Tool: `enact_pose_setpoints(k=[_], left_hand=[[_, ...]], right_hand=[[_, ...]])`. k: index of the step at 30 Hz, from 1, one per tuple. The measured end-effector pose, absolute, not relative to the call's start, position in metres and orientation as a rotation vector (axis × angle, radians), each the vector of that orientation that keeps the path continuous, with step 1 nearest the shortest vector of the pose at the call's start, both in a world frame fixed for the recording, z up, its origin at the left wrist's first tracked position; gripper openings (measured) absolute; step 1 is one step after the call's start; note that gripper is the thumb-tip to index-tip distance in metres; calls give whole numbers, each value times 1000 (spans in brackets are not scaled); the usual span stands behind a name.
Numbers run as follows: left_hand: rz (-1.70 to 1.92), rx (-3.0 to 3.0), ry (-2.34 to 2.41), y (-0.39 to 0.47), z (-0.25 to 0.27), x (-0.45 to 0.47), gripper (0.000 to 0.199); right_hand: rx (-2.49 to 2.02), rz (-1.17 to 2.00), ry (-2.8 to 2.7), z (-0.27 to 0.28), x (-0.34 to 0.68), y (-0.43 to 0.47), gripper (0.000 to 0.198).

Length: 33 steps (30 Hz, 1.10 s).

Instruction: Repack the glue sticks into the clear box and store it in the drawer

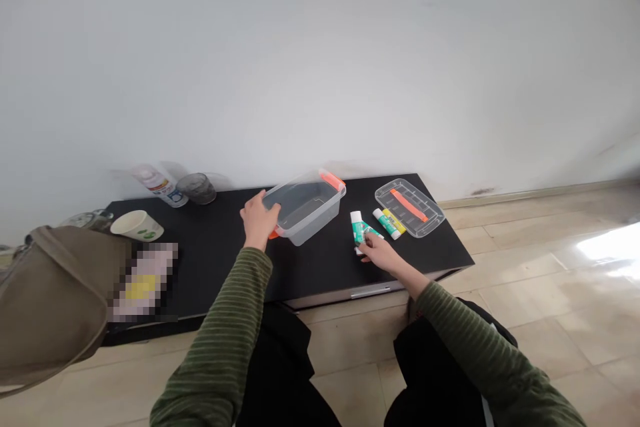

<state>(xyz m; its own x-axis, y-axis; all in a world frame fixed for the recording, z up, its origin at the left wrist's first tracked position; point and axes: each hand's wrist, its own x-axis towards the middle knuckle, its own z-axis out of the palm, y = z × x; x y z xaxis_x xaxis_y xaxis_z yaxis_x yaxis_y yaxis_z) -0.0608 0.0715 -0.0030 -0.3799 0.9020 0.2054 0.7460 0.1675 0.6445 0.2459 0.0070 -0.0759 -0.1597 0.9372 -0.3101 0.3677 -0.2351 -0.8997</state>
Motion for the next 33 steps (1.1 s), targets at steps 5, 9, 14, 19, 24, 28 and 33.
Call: enact_pose_setpoints(k=[5,9,14,19,24,28,33], left_hand=[[917,1553,2169,68,-19,-86,61],[821,1593,2088,42,-22,-89,55],[835,1627,1995,-3,-29,-89,52],[883,1585,1922,-35,-36,-77,55],[1010,1531,1907,-40,-40,-69,56],[1033,1410,1873,-39,-43,-67,40],[1052,1450,1828,-42,-45,-67,30]], right_hand=[[-1532,1229,-1544,-67,255,11,16],[-1467,949,-1618,-43,252,13,27],[-1418,551,-1756,-5,222,-1,39],[-1373,347,-2232,22,177,-23,37],[-1529,310,-2655,31,142,-27,29],[-1664,448,-2876,28,123,-17,29],[-1620,566,-3064,18,102,-3,33]])
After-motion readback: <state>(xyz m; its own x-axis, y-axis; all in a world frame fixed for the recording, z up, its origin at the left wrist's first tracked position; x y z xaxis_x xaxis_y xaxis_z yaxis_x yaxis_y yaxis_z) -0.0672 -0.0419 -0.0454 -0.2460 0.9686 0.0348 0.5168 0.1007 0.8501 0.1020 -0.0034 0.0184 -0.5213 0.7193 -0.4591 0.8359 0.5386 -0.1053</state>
